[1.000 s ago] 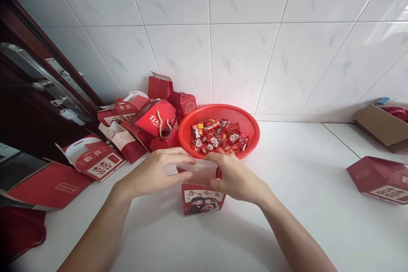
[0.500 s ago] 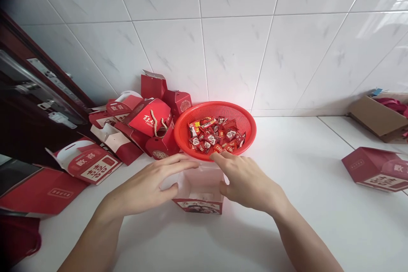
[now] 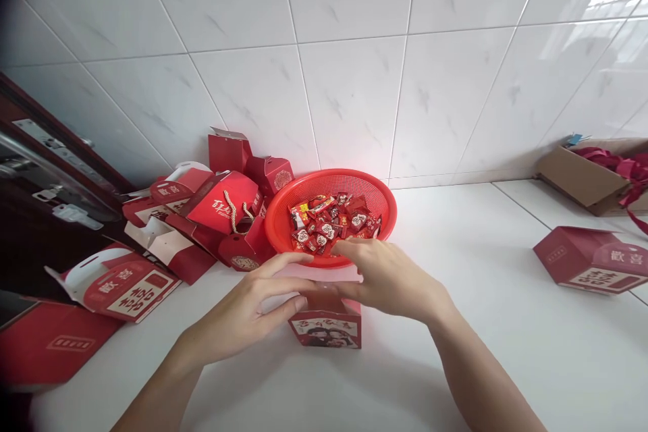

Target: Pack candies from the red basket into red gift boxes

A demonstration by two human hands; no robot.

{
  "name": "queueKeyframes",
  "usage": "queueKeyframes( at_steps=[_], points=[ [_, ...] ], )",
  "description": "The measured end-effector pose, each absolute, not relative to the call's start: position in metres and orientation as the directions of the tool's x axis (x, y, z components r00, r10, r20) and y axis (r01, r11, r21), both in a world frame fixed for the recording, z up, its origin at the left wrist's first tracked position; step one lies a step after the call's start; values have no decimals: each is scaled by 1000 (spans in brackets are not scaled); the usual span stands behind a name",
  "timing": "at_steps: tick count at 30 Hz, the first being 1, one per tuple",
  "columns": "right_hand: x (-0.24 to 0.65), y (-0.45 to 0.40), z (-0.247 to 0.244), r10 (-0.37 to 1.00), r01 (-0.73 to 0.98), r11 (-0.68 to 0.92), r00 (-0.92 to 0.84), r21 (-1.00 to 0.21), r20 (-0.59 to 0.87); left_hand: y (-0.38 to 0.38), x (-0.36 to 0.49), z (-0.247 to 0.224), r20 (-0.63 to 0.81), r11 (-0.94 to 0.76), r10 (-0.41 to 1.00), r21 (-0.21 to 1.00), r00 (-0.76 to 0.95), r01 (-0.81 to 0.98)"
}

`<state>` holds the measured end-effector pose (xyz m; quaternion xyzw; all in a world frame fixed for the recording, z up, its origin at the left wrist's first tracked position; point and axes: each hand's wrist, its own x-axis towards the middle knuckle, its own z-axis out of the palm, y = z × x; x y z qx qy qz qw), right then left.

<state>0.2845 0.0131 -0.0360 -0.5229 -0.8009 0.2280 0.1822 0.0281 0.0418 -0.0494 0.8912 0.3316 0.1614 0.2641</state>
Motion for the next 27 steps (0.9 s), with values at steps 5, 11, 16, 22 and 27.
queueKeyframes(
  at_steps=[5,11,16,22,27],
  points=[
    [315,37,-37,918,690,345,-391,-636,73,58,20,-44,198,-606,682,691,704,393],
    [329,72,-54,919,586,315,-386,-747,85,137,30,-45,131,-520,766,702,629,487],
    [327,84,-70,926,642,274,-376,-716,17,196,63,-55,-230,-572,727,318,647,756],
    [326,92,-81,942,687,275,-333,-672,45,216,90,-79,-366,-607,699,148,614,780],
    [318,98,-83,958,808,238,-286,-539,-5,215,97,-93,-468,-649,639,96,610,754]
  ],
)
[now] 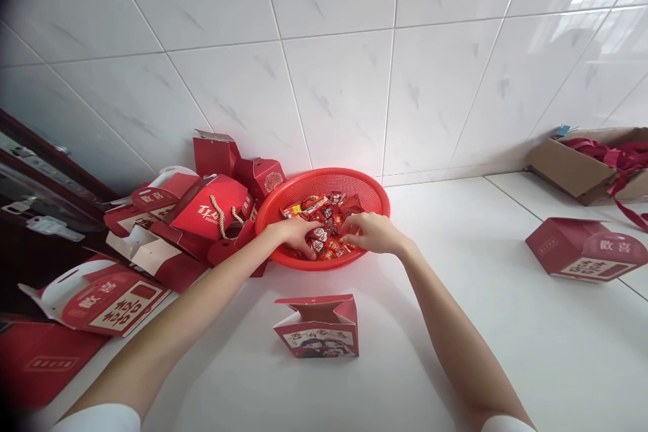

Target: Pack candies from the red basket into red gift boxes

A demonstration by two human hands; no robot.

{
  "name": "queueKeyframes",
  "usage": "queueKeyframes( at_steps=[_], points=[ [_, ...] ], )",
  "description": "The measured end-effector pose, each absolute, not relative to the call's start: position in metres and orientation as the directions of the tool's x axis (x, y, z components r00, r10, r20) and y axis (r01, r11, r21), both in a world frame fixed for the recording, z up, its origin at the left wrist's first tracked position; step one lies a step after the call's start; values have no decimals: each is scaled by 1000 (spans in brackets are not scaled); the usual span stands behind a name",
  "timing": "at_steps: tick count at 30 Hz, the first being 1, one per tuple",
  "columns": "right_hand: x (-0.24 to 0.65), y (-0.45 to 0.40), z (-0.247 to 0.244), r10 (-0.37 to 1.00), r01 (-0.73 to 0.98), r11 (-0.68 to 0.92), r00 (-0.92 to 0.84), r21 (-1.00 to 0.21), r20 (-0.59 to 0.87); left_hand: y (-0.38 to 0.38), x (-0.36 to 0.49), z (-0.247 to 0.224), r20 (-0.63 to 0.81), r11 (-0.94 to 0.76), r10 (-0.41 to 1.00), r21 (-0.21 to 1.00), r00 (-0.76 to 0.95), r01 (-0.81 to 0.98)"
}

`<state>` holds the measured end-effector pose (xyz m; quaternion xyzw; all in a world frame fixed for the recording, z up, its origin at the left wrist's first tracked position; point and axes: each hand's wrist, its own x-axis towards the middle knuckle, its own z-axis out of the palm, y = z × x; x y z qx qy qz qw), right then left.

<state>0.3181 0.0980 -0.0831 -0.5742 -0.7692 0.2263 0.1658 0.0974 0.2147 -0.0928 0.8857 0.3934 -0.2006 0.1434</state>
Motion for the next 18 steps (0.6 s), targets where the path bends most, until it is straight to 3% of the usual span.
queueKeyframes(
  at_steps=[4,10,18],
  points=[
    [312,98,-81,970,870,201,-241,-449,-33,213,100,-95,-470,-679,603,122,644,724],
    [311,98,-83,981,830,157,-192,-535,-10,214,102,-95,-337,-714,576,236,744,659],
    [310,99,-84,986,828,143,-169,-543,1,214,102,-94,-199,-706,597,330,777,627]
  ],
)
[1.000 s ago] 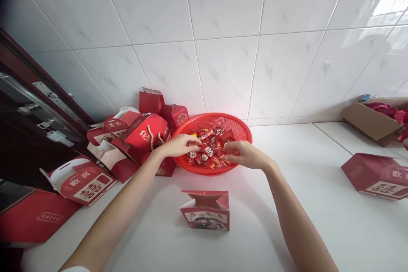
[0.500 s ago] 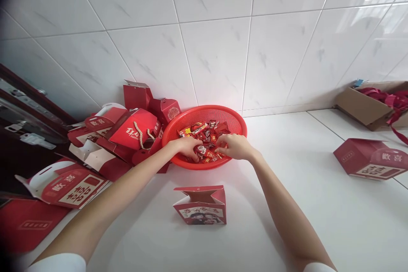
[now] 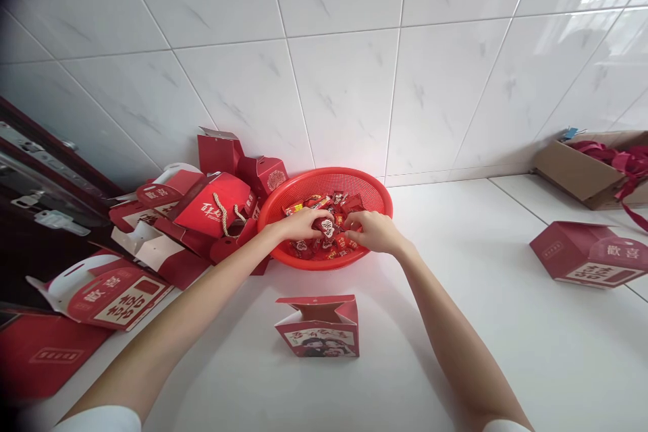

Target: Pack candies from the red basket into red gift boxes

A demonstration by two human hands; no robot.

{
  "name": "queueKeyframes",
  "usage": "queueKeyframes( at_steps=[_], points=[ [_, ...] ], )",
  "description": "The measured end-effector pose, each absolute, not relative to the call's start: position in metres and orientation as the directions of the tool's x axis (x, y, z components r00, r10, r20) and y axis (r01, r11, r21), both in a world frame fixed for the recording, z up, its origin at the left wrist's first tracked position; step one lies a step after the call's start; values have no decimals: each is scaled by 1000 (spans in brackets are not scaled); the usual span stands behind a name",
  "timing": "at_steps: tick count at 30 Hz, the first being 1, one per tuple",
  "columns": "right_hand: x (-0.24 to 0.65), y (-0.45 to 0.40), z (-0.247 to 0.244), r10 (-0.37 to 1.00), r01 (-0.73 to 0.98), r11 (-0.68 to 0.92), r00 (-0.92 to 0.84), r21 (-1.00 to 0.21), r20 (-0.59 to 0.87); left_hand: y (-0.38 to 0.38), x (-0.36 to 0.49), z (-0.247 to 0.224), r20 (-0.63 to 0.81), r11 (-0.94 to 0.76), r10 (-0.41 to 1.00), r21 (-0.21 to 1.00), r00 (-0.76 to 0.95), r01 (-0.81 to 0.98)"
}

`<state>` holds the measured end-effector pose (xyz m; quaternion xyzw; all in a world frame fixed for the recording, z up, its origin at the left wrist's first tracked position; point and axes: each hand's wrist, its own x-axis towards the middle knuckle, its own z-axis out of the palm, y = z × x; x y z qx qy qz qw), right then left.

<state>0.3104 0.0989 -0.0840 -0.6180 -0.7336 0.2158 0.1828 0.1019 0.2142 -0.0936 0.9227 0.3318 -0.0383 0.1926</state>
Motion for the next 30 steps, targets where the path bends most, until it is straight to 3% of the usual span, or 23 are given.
queueKeyframes(
  at_steps=[14,22,27,30],
  points=[
    [308,99,-82,989,867,129,-149,-482,-3,218,100,-99,-249,-651,597,406,763,641],
    [305,102,-89,996,861,83,-83,-502,22,221,99,-98,-71,-606,625,585,778,540],
    [303,106,-95,995,723,67,6,-687,104,218,103,-98,193,-460,662,868,724,189],
    [303,109,-102,982,532,151,15,-833,187,213,108,-96,218,-361,657,931,722,47]
  ],
)
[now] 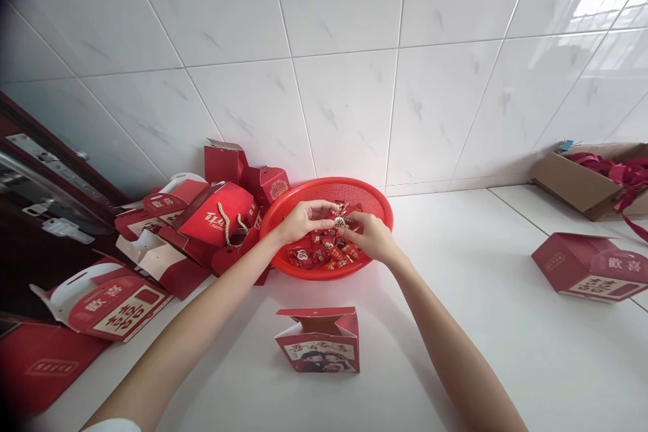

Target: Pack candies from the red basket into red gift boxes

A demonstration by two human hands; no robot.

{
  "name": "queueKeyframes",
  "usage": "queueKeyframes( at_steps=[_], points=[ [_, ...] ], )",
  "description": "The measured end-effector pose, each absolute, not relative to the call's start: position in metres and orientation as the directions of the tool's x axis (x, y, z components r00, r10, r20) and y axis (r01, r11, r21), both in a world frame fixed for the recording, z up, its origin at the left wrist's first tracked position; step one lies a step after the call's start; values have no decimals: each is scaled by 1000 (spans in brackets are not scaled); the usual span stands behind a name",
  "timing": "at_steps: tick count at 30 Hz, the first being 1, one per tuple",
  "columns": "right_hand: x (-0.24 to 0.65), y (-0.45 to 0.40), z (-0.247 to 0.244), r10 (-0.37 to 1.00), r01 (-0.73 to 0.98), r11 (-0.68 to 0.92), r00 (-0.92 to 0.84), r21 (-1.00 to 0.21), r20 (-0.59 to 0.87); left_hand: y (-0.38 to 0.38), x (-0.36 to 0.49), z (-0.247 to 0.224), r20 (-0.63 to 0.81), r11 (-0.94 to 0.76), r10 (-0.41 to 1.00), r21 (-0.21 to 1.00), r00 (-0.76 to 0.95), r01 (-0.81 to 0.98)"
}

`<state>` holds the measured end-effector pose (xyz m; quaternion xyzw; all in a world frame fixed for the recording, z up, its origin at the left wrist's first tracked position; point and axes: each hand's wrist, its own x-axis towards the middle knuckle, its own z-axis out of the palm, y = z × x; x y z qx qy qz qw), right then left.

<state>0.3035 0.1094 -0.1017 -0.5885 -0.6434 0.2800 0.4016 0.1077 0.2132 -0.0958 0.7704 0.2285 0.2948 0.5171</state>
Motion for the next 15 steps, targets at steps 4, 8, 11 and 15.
queueKeyframes(
  at_steps=[4,8,11,15],
  points=[
    [302,110,-104,961,272,245,59,-930,271,217,109,-90,187,-317,616,948,765,23],
    [297,108,-99,962,33,240,126,-970,243,240,101,-88,144,-457,741,823,656,336],
    [292,107,-97,955,-44,239,192,-970,227,258,94,-96,190,-459,856,705,481,540],
    [289,107,-99,932,-79,242,296,-967,209,265,90,-108,136,-404,905,571,403,715]
  ],
)
